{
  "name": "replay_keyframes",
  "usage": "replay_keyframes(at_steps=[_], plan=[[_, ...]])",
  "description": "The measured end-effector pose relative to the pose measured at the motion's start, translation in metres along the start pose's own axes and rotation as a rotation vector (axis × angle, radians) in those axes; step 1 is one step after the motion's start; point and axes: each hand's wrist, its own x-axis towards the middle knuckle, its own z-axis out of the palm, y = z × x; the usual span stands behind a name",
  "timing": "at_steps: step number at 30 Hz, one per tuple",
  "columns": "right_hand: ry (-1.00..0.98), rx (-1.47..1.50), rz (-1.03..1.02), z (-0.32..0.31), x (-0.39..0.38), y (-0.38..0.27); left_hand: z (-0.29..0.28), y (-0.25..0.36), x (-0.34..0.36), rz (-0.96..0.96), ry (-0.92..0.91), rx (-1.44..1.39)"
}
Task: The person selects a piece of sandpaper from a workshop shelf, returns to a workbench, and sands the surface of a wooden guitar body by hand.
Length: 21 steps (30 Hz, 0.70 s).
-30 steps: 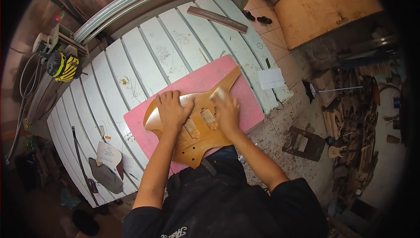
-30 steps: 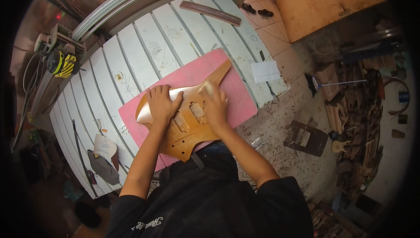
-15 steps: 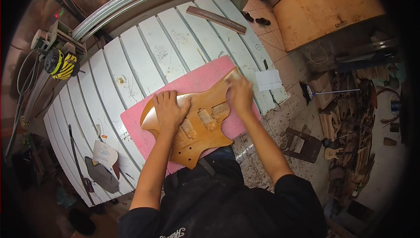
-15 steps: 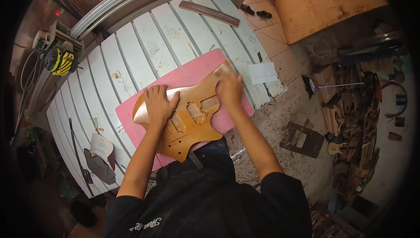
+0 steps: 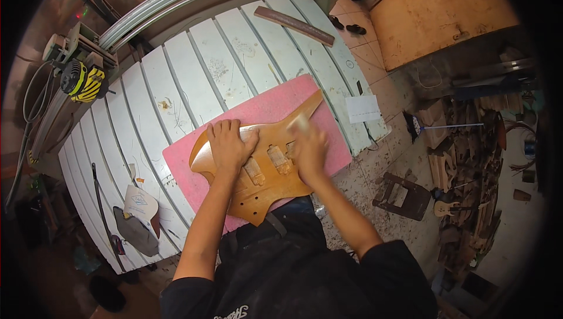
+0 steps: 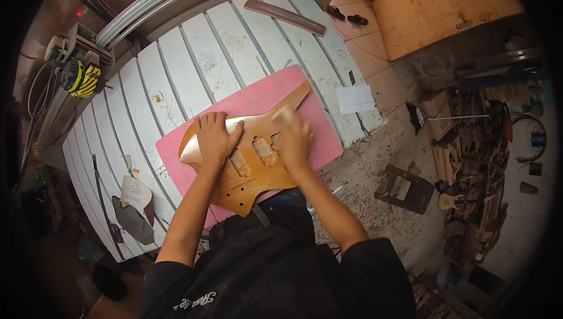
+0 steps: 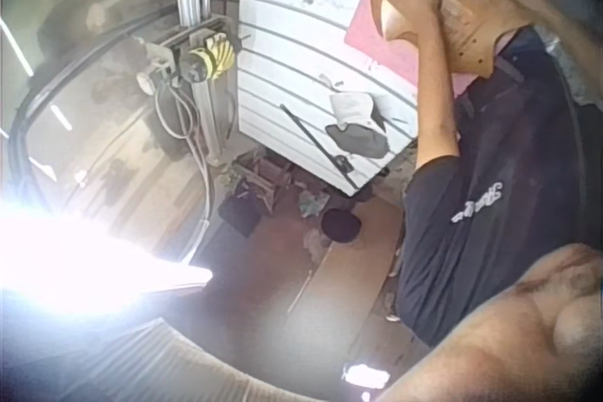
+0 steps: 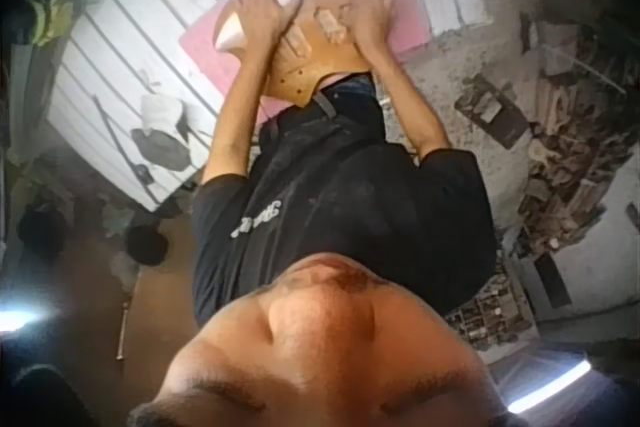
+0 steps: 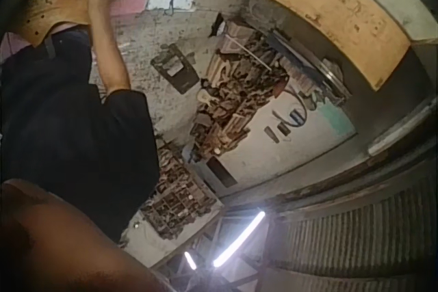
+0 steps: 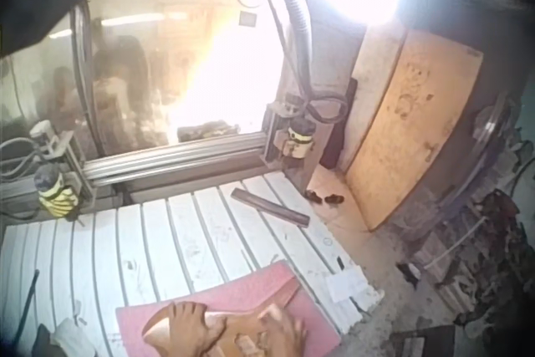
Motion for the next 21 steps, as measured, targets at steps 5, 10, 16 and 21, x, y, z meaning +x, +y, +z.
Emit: replay_keyframes(at_steps=[5, 10, 16, 21], plan=[[-0.050, 0.011, -0.057, -0.007, 0.024, 0.008, 0.000, 0.000, -0.001, 0.001, -0.002, -0.009], [0.042, 0.088, -0.050, -0.013, 0.015, -0.014, 0.000, 0.000, -0.001, 0.005, 0.012, -0.006], [0.010, 0.174, -0.157, -0.009, 0.029, 0.001, 0.001, 0.000, -0.002, 0.011, -0.007, -0.019], [-0.039, 0.138, 0.018, 0.007, 0.010, -0.016, 0.001, -0.001, 0.000, 0.006, 0.022, 0.007]])
